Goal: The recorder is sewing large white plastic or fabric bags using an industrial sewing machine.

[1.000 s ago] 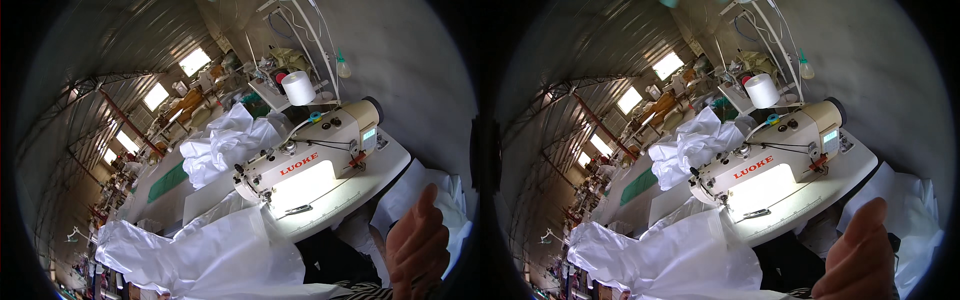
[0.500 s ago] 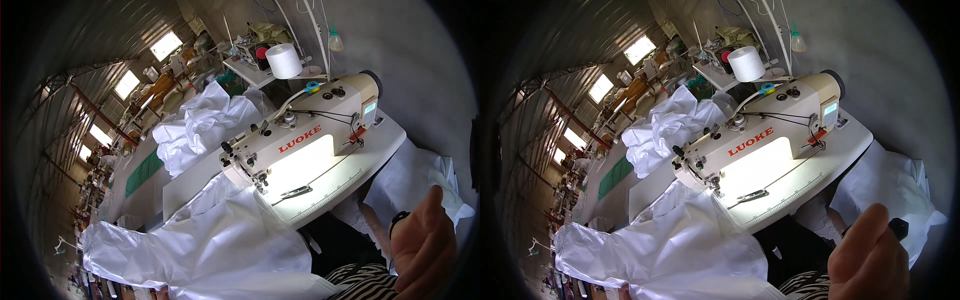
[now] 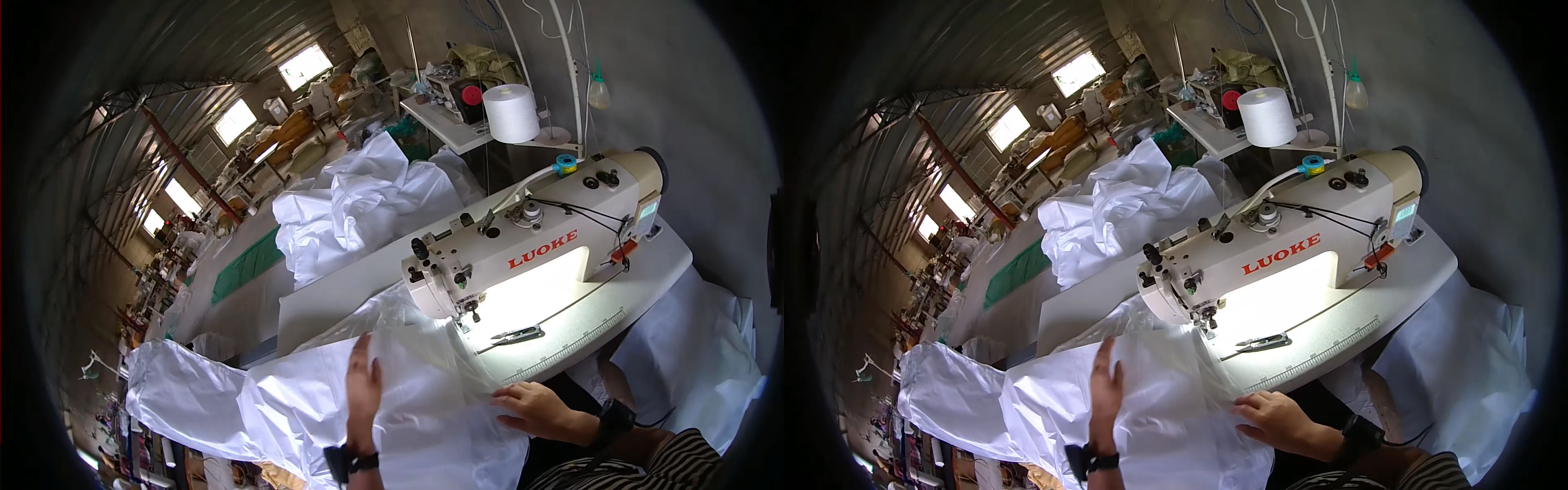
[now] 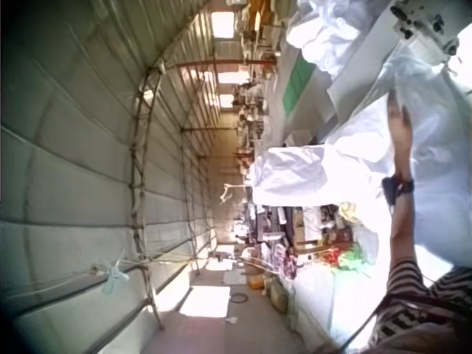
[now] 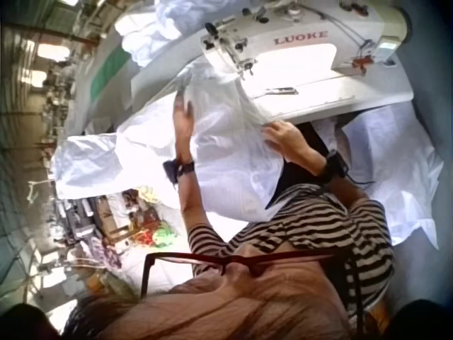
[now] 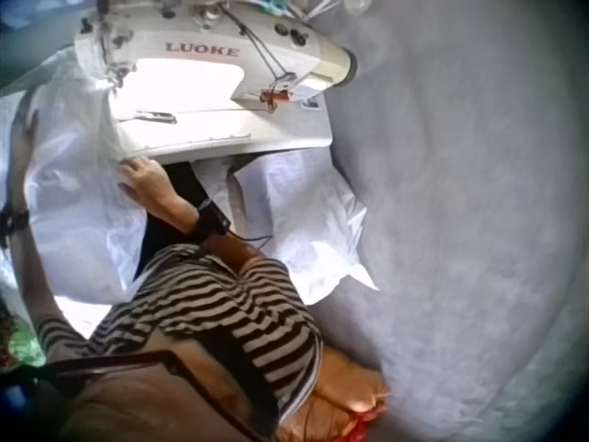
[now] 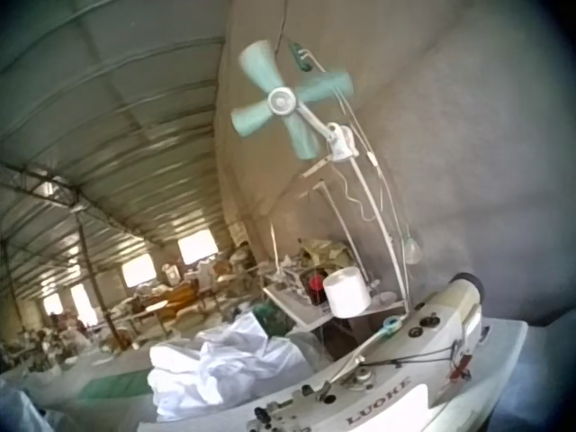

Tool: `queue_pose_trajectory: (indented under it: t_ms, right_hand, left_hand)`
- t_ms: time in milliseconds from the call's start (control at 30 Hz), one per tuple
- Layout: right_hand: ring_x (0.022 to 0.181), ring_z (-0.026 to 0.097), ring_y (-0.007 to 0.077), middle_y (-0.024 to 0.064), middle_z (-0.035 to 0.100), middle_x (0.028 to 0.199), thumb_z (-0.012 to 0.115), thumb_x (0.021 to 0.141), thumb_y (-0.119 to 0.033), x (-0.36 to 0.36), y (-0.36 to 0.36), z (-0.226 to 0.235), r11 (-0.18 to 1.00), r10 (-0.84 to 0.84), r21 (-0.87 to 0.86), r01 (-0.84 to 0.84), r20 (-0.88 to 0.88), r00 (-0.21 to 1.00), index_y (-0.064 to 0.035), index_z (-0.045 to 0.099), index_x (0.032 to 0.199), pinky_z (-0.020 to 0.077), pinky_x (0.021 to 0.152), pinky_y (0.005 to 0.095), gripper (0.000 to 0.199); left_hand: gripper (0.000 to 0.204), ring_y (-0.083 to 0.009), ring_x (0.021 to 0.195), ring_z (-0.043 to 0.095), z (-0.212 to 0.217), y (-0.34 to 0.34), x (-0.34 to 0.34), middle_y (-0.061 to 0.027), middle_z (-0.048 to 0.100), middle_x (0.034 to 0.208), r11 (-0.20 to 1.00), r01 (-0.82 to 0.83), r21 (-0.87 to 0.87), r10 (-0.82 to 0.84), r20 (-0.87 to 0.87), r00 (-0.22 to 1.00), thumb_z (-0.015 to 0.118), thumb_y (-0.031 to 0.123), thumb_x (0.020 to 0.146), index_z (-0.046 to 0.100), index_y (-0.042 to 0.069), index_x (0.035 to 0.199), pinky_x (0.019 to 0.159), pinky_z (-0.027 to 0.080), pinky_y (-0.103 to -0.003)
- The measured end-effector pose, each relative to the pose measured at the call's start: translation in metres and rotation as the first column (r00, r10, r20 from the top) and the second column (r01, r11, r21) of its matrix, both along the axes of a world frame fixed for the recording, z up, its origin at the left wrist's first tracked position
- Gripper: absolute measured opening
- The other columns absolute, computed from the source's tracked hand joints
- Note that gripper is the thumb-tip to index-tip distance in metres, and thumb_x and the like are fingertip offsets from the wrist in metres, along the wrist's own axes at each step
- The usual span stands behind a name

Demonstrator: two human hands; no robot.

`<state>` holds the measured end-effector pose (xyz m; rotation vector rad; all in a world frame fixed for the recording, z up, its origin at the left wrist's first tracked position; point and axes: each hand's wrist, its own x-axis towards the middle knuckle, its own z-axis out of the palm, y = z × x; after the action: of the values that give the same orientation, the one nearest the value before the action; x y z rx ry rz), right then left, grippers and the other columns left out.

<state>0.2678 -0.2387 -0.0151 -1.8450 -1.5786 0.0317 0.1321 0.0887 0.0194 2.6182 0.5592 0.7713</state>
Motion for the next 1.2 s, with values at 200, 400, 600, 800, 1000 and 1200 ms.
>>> queue_pose_trajectory:
  t_ms: [200,400,600,800,1000,1200]
  right_hand:
    - [0.096,0.067,0.0231,0.0064,0.069,0.104,0.068,0.089,-0.031,-0.013,0.001,-0.020,0.976,0.118,-0.182,-0.123,-0.040,0.992,-0.0097,0.066,0.111,0.0516,0.084,0.0355,0.031]
    - [0.093,0.070,0.0230,0.0116,0.072,0.101,0.050,0.098,-0.053,-0.011,0.028,-0.035,0.799,0.020,-0.377,-0.469,-0.763,0.647,-0.0080,0.062,0.126,0.0522,0.084,0.0323,0.055]
    - [0.103,0.066,0.0182,0.0066,0.068,0.118,0.042,0.098,-0.060,-0.046,0.051,-0.064,0.692,-0.143,-0.291,-0.661,-0.952,0.269,-0.0061,0.056,0.132,0.0489,0.087,0.0306,0.065]
    - [0.096,0.067,0.0236,0.0086,0.070,0.108,0.047,0.094,-0.065,-0.051,0.049,-0.058,0.621,-0.053,-0.614,-0.486,-0.652,0.756,-0.0081,0.065,0.120,0.0499,0.085,0.0313,0.065]
    - [0.099,0.066,0.0252,0.0090,0.068,0.111,0.049,0.097,-0.057,-0.063,0.045,-0.109,0.610,-0.234,-0.474,-0.635,-0.873,0.427,-0.0111,0.064,0.122,0.0511,0.086,0.0335,0.055]
    - [0.110,0.063,0.0214,0.0041,0.065,0.124,0.057,0.098,-0.042,-0.085,0.047,-0.100,0.667,-0.142,-0.265,-0.697,-0.963,0.231,-0.0109,0.052,0.138,0.0505,0.092,0.0341,0.051]
  left_hand:
    - [0.050,-0.0337,0.119,0.053,-0.068,0.031,0.086,-0.0127,0.057,0.130,0.977,0.060,0.203,-0.029,-0.152,0.988,0.064,0.017,0.087,0.051,0.007,0.135,0.105,0.039,-0.045]
    - [0.028,-0.0285,0.105,0.057,-0.072,0.029,0.089,-0.0055,0.063,0.110,0.980,0.027,0.198,-0.014,-0.067,0.998,0.069,0.023,0.082,0.065,0.013,0.107,0.089,0.042,-0.045]
    - [0.020,-0.0282,0.105,0.058,-0.062,0.024,0.098,-0.0048,0.064,0.107,0.996,-0.014,0.094,0.030,-0.167,0.985,0.068,0.021,0.083,0.065,0.012,0.101,0.091,0.042,-0.046]
    - [0.022,-0.0291,0.103,0.060,-0.071,0.037,0.091,-0.0053,0.065,0.106,0.994,-0.001,0.111,-0.011,0.110,0.994,0.069,0.022,0.083,0.061,0.011,0.101,0.092,0.041,-0.044]
    - [0.023,-0.0286,0.104,0.060,-0.059,0.028,0.101,-0.0070,0.064,0.106,0.993,-0.058,0.103,0.083,-0.259,0.962,0.066,0.018,0.085,0.062,0.010,0.106,0.097,0.040,-0.048]
    - [0.019,-0.0291,0.095,0.061,-0.023,0.045,0.097,-0.0097,0.065,0.092,0.987,-0.076,0.145,0.049,0.182,0.982,0.067,0.010,0.084,0.059,0.006,0.100,0.096,0.042,-0.046]
